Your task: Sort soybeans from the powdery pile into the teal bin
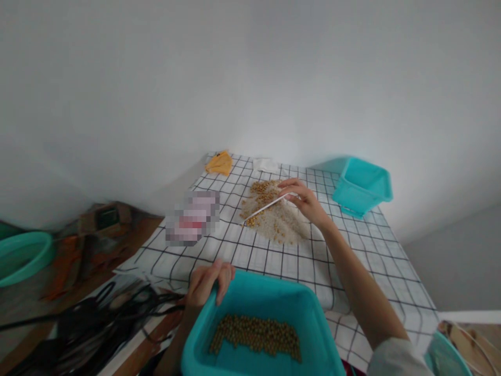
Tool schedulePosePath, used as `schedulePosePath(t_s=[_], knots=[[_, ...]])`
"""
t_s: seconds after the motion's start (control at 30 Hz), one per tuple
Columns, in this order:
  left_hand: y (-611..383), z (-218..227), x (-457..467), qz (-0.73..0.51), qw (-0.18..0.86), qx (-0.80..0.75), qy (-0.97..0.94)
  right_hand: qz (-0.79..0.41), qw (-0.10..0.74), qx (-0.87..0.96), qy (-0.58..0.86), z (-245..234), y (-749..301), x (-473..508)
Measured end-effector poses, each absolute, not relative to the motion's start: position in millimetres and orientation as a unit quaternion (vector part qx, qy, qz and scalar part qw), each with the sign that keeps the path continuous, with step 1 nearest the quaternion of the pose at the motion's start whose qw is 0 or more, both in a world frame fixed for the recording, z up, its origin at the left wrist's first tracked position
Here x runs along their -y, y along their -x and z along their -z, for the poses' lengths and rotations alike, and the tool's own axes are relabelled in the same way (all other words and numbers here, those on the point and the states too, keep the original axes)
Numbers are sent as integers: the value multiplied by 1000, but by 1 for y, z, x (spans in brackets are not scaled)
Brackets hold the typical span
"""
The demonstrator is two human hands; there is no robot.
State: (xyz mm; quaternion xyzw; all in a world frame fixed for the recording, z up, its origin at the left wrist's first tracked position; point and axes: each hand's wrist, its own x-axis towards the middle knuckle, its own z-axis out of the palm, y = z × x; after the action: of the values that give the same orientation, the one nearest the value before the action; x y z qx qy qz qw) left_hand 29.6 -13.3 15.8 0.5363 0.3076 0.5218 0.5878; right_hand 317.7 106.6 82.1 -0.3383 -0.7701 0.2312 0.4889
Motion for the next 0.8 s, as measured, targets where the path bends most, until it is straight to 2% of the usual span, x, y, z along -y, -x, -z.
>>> schedulePosePath(t_s=[0.7, 0.8], knots=[[-32, -15, 14, -537, 591, -285, -529, -277, 414, 800, 336, -90, -343, -100], [-30, -14, 13, -531, 594, -280, -535, -281, 433, 785, 342, -89, -347, -100]])
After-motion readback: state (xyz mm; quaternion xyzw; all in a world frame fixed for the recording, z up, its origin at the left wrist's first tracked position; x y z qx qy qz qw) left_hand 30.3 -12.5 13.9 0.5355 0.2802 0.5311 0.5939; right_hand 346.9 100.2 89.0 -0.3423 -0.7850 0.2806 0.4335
